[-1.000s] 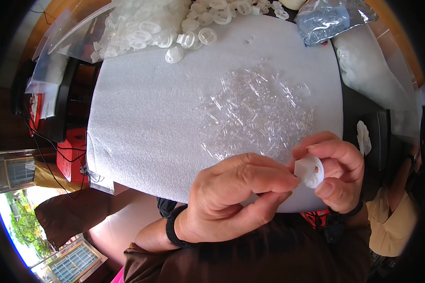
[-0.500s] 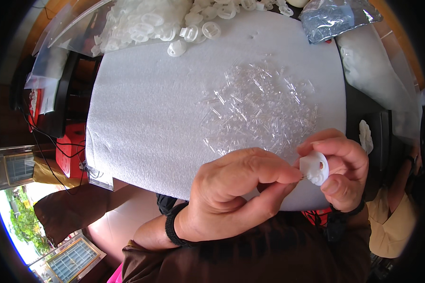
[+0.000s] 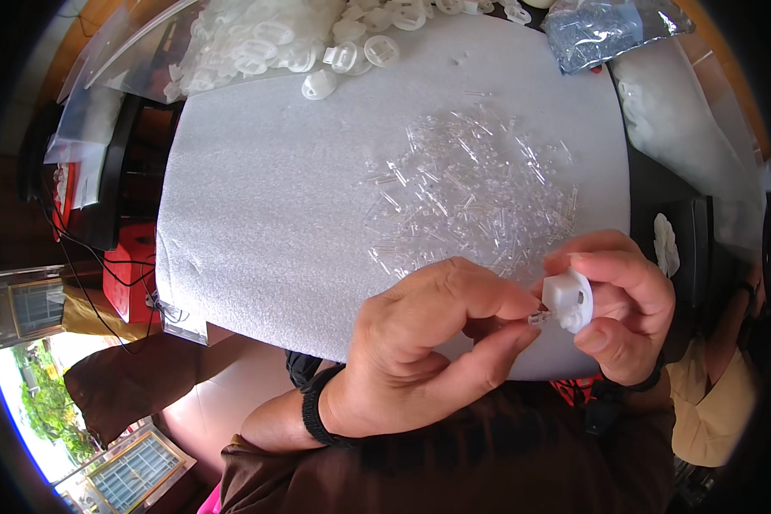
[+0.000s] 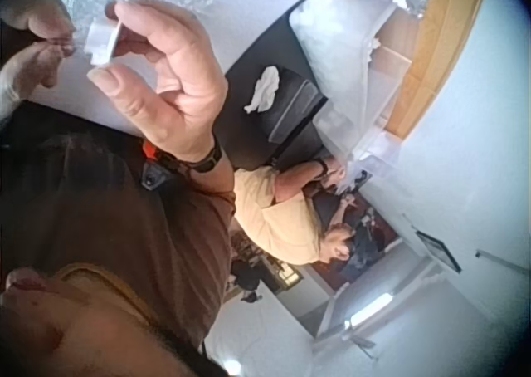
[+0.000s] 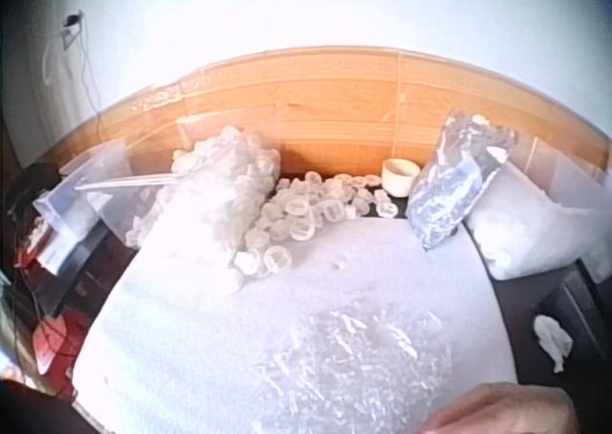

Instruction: Assembling small plastic components by manually inserting transparent pins into white plastic caps.

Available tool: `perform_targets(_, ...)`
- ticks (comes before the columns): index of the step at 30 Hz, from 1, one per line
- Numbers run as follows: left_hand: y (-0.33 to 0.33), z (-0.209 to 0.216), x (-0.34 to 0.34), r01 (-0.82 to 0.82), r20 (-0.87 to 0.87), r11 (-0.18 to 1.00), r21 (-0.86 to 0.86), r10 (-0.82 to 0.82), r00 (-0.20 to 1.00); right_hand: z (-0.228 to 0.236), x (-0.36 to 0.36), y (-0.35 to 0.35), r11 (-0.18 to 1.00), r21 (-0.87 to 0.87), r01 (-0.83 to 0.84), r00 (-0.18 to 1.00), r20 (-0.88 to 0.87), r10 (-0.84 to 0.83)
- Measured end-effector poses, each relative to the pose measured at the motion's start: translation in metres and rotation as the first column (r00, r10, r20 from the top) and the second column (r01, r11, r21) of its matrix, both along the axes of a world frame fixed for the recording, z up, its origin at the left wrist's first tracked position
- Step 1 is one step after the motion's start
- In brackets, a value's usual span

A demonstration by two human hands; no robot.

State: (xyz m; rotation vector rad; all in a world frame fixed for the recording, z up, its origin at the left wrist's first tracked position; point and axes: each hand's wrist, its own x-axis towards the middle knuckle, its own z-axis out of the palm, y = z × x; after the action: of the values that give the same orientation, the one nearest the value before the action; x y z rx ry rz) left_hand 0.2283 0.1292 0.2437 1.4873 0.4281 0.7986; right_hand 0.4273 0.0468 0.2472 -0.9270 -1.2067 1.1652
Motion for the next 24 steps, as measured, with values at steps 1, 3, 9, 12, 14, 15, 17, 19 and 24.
perform_targets(1,0.001,-0.001,0.000,-0.004,0.016,0.999,0.045,0.003,1.000,0.000,0.000,0.000,1.000,-0.001,0.001,1.000,-0.001,-0.001)
perform_targets(3,0.000,-0.004,0.002,-0.030,0.021,0.997,0.078,0.028,0.999,0.001,0.000,0.000,1.000,-0.013,-0.003,1.000,0.001,0.003)
perform_targets(9,-0.001,-0.002,0.004,-0.056,-0.056,0.968,0.246,0.072,0.996,-0.002,-0.001,0.000,1.000,0.002,0.016,0.996,0.088,-0.016)
perform_targets(12,-0.003,0.000,0.005,-0.071,-0.066,0.945,0.319,0.097,0.993,-0.005,0.000,0.002,0.999,0.054,-0.004,0.991,0.133,-0.003)
perform_targets(14,-0.004,0.000,0.005,-0.069,-0.092,0.936,0.346,0.107,0.990,-0.002,0.004,0.001,0.999,0.039,-0.036,0.986,0.164,0.030)
perform_targets(15,-0.005,-0.001,0.006,-0.083,-0.085,0.920,0.384,0.125,0.989,-0.001,0.005,0.001,0.997,0.024,-0.070,0.979,0.196,0.064)
perform_targets(17,-0.007,-0.004,0.008,-0.095,-0.078,0.901,0.422,0.140,0.987,-0.001,0.005,0.000,0.998,-0.002,-0.067,0.979,0.191,0.066)
perform_targets(19,-0.010,-0.006,0.008,-0.116,-0.037,0.975,0.192,0.125,0.991,-0.001,0.006,0.000,0.998,-0.027,-0.063,0.980,0.186,0.067)
perform_targets(24,-0.012,-0.004,0.005,-0.056,-0.066,0.998,0.016,0.057,0.996,-0.005,-0.010,-0.001,0.995,-0.016,0.100,0.990,0.096,-0.098)
